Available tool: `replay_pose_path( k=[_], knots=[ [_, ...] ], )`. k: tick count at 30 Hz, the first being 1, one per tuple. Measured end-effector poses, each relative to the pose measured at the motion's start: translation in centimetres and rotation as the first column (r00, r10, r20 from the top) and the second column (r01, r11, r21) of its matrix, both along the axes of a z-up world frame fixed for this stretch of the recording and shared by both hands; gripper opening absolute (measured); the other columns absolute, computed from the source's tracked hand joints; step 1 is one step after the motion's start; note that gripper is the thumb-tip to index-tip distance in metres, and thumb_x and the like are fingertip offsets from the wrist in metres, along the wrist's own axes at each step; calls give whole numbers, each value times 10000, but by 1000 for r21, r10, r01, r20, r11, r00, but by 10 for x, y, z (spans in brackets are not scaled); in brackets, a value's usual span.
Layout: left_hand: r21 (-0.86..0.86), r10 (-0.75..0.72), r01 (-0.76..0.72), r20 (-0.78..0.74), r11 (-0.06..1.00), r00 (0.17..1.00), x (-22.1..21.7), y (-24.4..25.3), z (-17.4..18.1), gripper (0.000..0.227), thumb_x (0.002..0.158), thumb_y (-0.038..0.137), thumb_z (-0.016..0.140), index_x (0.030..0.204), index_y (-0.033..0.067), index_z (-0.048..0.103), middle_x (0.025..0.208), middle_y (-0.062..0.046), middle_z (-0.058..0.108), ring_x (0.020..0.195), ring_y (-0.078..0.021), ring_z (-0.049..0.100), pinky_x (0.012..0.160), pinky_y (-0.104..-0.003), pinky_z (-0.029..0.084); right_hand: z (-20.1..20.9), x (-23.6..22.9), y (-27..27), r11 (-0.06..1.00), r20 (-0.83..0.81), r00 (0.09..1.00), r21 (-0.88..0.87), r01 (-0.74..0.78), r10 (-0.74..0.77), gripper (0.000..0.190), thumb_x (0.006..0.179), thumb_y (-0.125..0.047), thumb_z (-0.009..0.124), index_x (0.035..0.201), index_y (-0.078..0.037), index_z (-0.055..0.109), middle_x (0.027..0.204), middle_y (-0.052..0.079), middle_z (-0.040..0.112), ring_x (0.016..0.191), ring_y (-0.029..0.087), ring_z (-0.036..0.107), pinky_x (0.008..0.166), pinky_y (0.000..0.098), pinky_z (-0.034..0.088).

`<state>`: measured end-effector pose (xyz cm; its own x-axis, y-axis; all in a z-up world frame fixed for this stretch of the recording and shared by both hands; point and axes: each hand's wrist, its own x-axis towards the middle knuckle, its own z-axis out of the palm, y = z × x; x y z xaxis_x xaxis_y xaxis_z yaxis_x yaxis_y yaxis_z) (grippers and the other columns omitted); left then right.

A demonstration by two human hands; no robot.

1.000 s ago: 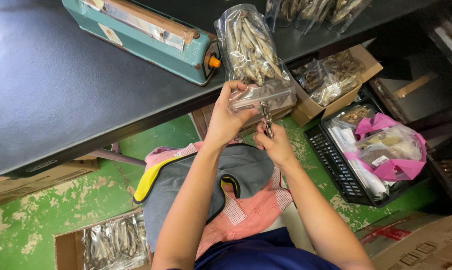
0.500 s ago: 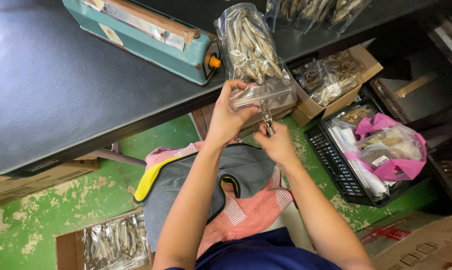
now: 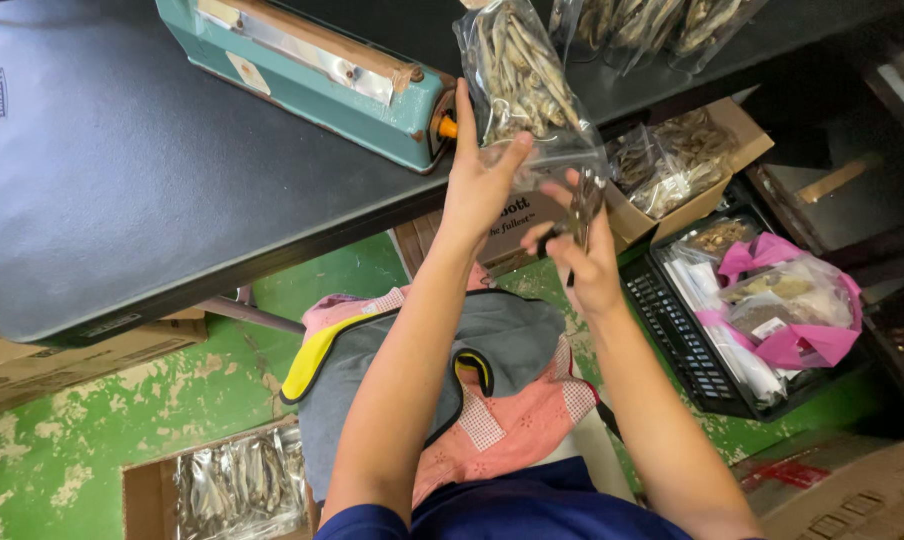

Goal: The person places dried fish into clear plastic bags, seals them using a heat sealer, and stacks the finished packages on the table. The person repeats this process for several bags throughout the clip.

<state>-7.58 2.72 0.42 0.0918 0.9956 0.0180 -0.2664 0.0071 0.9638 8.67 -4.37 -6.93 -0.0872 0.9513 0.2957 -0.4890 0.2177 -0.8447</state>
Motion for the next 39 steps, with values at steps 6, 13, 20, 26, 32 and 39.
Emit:
replay_pose_path(
  k=[6, 13, 20, 26, 32, 39],
  knots=[
    [182, 127, -133, 48, 974, 991, -23, 7, -14, 685, 977, 60, 679, 1587, 36, 366, 1564, -134, 477, 1233, -206, 588, 933, -335, 546, 39, 9, 43, 986, -88, 989, -108, -128, 118, 820, 871, -2, 570, 1635, 31, 273, 1611, 187, 429, 978, 298, 695, 866, 410, 548],
    [113, 268, -280, 113, 953, 957, -58, 9, -25, 578, 979, 74, 681, 1515, -10, 481, 1382, -191, 615, 1245, -235, 624, 967, -326, 561, 78, -9, 106, 936, -35, 967, -245, -253, 252, 708, 869, -33, 573, 1547, -27, 371, 1541, 133, 482, 919, 306, 718, 804, 422, 563],
    [14, 404, -417, 225, 909, 887, -141, -23, -3, 464, 1010, 123, 639, 1446, -11, 552, 1344, -174, 643, 1217, -247, 674, 977, -359, 595, 122, -40, 105, 641, 568, 350, 755, 140, -745, 435, 864, -63, 802, 1278, -93, 675, 1239, 106, 549, 968, 282, 688, 777, 334, 584],
    [53, 260, -264, 83, 963, 962, -95, -37, 0, 461, 982, 103, 623, 1424, 8, 531, 1359, -196, 624, 1152, -247, 688, 935, -350, 596, 172, -30, 156, 653, 429, 548, 687, 318, -718, 517, 844, -72, 751, 1335, -7, 605, 1320, 194, 491, 906, 204, 700, 757, 260, 587],
    [-21, -23, 32, 333, 999, 943, -55, -23, 4, 450, 1049, 208, 566, 1419, -46, 527, 1331, -240, 648, 1117, -307, 717, 894, -363, 616, 136, 26, 112, 928, 179, 949, 318, 192, -258, 406, 950, -54, 747, 1331, 57, 662, 1151, 116, 713, 943, 199, 680, 893, 334, 569],
    [-191, -47, 121, 350, 974, 936, -13, -1, -4, 627, 918, 171, 664, 1438, 39, 339, 1183, -304, 659, 969, -417, 747, 729, -423, 629, 38, 51, 35, 949, 283, 910, 181, 259, -302, 474, 925, -41, 692, 1366, 26, 533, 1203, 77, 634, 1041, 169, 673, 894, 307, 558]
  ],
)
